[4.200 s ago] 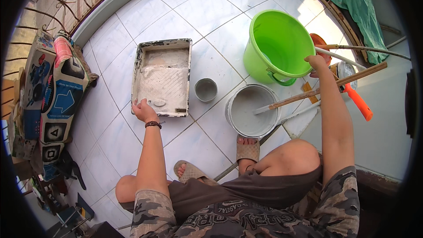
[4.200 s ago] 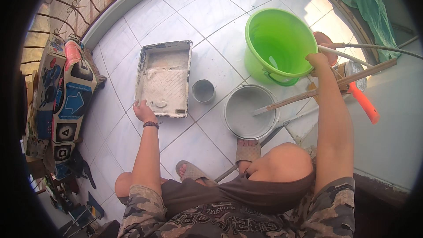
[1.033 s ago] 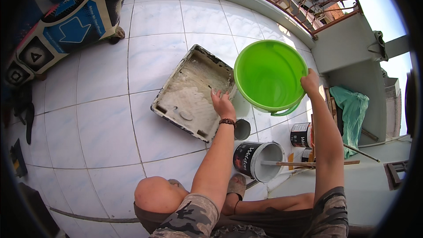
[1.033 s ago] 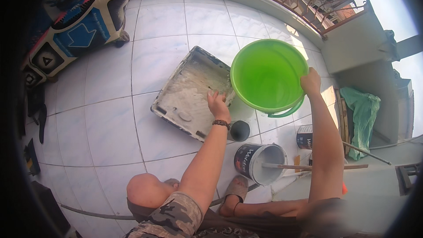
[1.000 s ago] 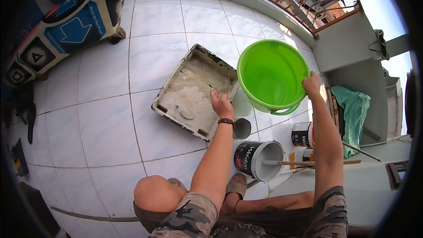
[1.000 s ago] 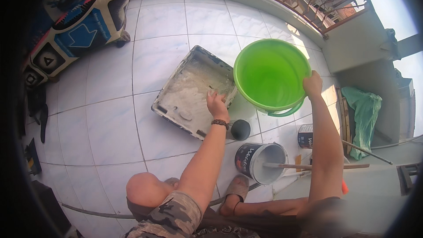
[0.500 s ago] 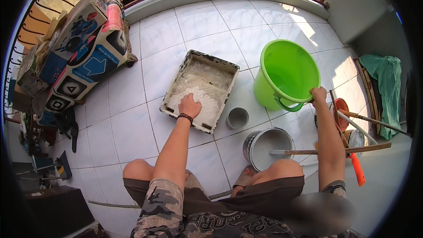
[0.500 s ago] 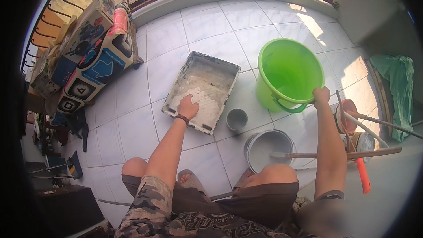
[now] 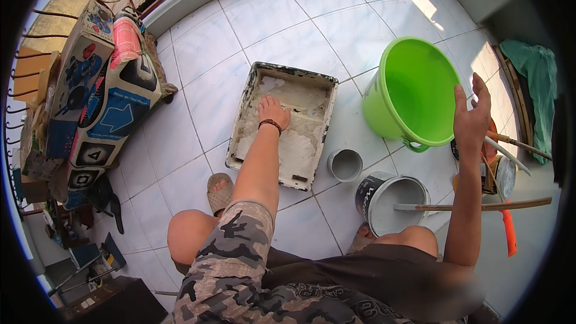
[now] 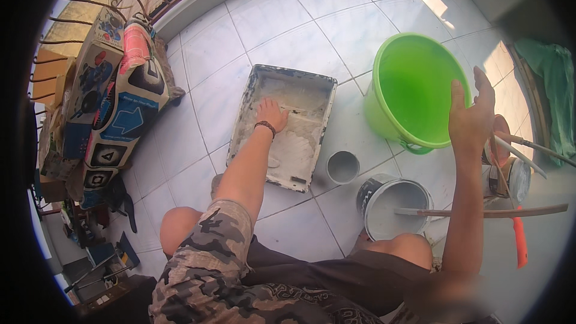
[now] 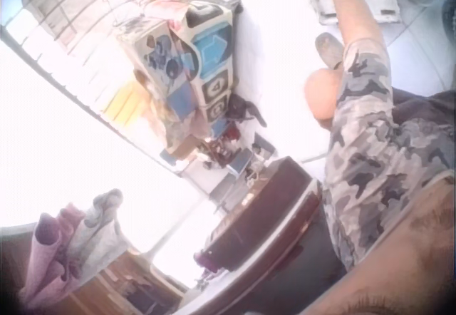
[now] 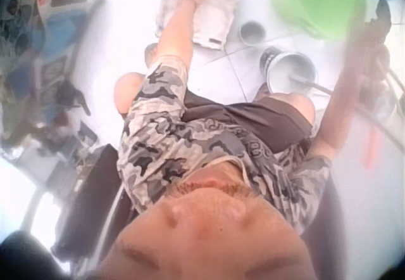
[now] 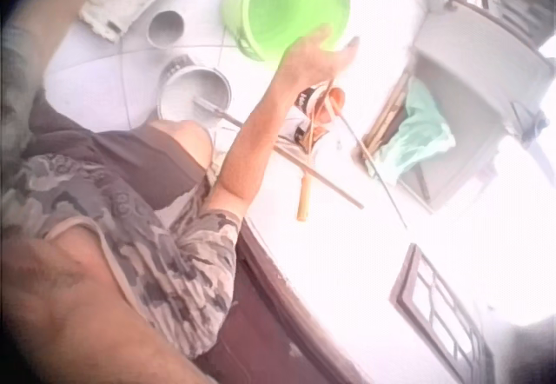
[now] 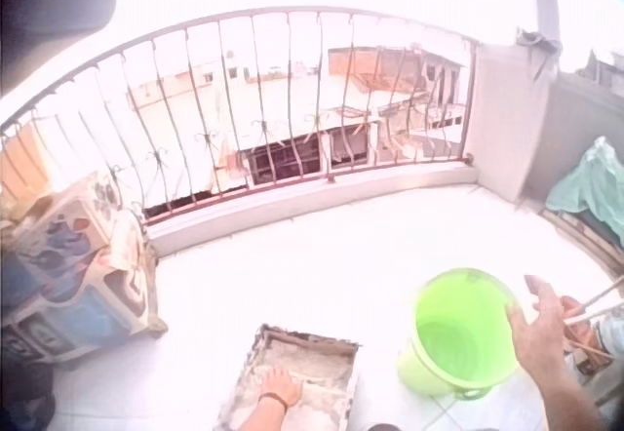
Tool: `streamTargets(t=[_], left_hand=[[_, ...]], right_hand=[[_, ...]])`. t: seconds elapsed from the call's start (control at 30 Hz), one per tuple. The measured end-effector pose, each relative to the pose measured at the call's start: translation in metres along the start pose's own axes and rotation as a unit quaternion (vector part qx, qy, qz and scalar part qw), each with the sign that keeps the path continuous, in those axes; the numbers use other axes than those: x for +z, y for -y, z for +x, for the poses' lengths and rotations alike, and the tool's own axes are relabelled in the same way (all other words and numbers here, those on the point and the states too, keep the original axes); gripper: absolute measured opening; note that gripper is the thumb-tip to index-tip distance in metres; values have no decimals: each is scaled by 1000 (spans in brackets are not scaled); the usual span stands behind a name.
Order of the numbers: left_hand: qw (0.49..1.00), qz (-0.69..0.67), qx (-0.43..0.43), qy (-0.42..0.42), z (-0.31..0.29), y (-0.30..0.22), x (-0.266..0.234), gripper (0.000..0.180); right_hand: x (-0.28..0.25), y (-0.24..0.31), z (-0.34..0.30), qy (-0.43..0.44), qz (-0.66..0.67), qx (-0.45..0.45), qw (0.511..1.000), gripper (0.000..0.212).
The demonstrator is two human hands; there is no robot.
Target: The person pours water from a green bucket into a paint can, stirs the mixture with a stick, and then spreads the paint in a tray by hand. The person then lifts the tray and places it on a metal railing.
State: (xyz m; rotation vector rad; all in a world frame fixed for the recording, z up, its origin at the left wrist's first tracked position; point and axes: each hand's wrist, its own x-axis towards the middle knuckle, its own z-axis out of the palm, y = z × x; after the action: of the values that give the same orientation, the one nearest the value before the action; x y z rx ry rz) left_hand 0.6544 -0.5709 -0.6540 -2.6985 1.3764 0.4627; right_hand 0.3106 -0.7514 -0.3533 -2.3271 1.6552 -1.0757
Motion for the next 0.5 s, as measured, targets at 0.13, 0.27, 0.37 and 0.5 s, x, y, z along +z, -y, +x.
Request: streamTargets(t=[0.13,0.27,0.37,0.5], left_hand=[[998,-45,15,-38,55,13,14,77],[997,-17,57,-58,66,-5,20,78],[953,-10,299,-47,81,8,20,74],[943,-49,327,30,74,9,-22,77]], right_hand=[[29,121,-52,424,83,-131,892,30],[144,147,-146,750,-88,-63,652,63],[230,133,-216,595,-131,-39,792,85],[243,108,-262,531,-121,47,837,101]])
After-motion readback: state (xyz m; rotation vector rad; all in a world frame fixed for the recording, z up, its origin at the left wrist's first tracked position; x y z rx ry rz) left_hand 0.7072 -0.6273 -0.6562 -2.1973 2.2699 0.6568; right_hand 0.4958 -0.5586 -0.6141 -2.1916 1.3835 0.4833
